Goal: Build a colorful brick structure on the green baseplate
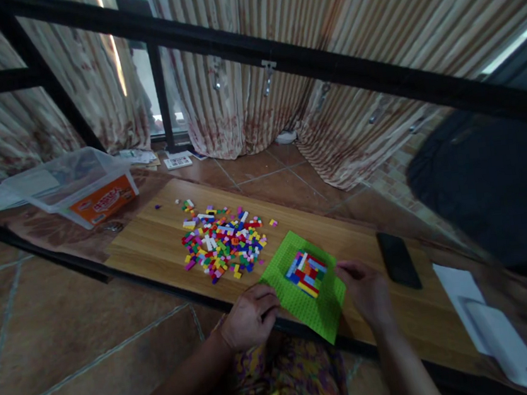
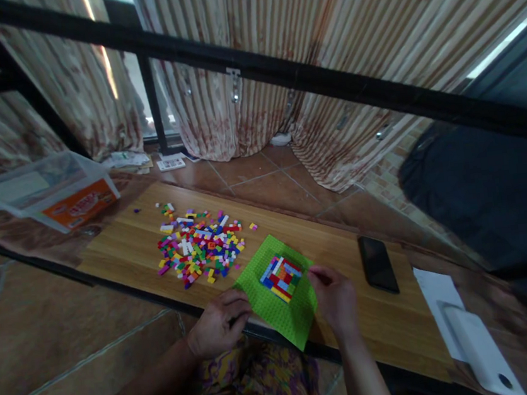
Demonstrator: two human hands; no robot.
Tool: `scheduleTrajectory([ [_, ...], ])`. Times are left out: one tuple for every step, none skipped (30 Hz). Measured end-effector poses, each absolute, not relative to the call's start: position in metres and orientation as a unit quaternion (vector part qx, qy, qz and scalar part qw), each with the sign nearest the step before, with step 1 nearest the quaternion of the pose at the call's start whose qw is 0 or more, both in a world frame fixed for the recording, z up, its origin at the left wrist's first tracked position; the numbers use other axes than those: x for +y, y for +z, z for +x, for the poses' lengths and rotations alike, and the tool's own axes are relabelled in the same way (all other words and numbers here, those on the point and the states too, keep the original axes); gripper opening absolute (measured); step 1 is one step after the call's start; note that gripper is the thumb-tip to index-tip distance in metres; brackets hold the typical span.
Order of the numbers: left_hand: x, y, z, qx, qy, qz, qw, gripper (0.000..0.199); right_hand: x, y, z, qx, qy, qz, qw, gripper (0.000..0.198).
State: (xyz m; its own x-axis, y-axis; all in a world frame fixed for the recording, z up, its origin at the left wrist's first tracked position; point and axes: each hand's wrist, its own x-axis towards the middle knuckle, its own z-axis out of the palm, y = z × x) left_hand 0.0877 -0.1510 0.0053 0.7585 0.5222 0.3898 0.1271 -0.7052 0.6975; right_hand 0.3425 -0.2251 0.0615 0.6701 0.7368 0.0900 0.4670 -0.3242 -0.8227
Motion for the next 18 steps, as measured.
scheduleTrajectory([
  [-0.151,0.005,0.088,0.188,0.294,0.875,0.336,0.019,-0.227,0.058,0.35,-0.374,0.146,-0.803,0.44,0.03],
  [-0.151,0.004,0.088,0.19,0.294,0.874,0.337,0.019,-0.228,0.055,0.355,-0.371,0.141,-0.807,0.437,0.03],
  [-0.151,0.004,0.088,0.192,0.294,0.873,0.337,0.019,-0.228,0.051,0.358,-0.369,0.141,-0.81,0.434,0.03],
  [-0.151,0.004,0.088,0.194,0.295,0.873,0.337,0.018,-0.228,0.048,0.359,-0.37,0.143,-0.811,0.431,0.03],
  [-0.151,0.004,0.088,0.195,0.297,0.872,0.337,0.018,-0.226,0.046,0.359,-0.374,0.145,-0.81,0.428,0.03],
  [-0.151,0.004,0.088,0.195,0.299,0.871,0.337,0.017,-0.225,0.044,0.358,-0.38,0.148,-0.808,0.425,0.029],
  [-0.151,0.004,0.088,0.195,0.3,0.871,0.336,0.016,-0.223,0.043,0.356,-0.388,0.15,-0.805,0.422,0.029],
  [-0.151,0.004,0.089,0.194,0.301,0.871,0.336,0.016,-0.221,0.042,0.354,-0.398,0.152,-0.802,0.419,0.029],
  [-0.151,0.004,0.089,0.194,0.302,0.871,0.336,0.016,-0.219,0.042,0.352,-0.408,0.153,-0.798,0.416,0.03],
  [-0.151,0.005,0.089,0.194,0.303,0.871,0.335,0.016,-0.218,0.042,0.351,-0.417,0.152,-0.796,0.411,0.03],
  [-0.151,0.005,0.089,0.193,0.303,0.871,0.335,0.016,-0.217,0.041,0.35,-0.426,0.151,-0.795,0.405,0.031],
  [-0.151,0.005,0.089,0.193,0.304,0.871,0.334,0.016,-0.216,0.041,0.349,-0.436,0.15,-0.793,0.397,0.031],
  [-0.151,0.005,0.089,0.192,0.305,0.871,0.333,0.016,-0.216,0.041,0.349,-0.446,0.148,-0.792,0.39,0.031],
  [-0.151,0.004,0.09,0.192,0.306,0.872,0.331,0.016,-0.215,0.041,0.349,-0.455,0.146,-0.79,0.384,0.031],
  [-0.151,0.004,0.09,0.192,0.306,0.872,0.33,0.016,-0.215,0.04,0.349,-0.461,0.144,-0.79,0.378,0.031],
  [-0.151,0.004,0.09,0.192,0.306,0.873,0.328,0.016,-0.215,0.04,0.349,-0.466,0.141,-0.79,0.372,0.031],
  [-0.151,0.003,0.09,0.193,0.306,0.873,0.326,0.016,-0.215,0.04,0.349,-0.468,0.14,-0.791,0.367,0.032],
  [-0.151,0.003,0.09,0.194,0.306,0.874,0.325,0.016,-0.215,0.04,0.349,-0.469,0.141,-0.792,0.364,0.032],
])
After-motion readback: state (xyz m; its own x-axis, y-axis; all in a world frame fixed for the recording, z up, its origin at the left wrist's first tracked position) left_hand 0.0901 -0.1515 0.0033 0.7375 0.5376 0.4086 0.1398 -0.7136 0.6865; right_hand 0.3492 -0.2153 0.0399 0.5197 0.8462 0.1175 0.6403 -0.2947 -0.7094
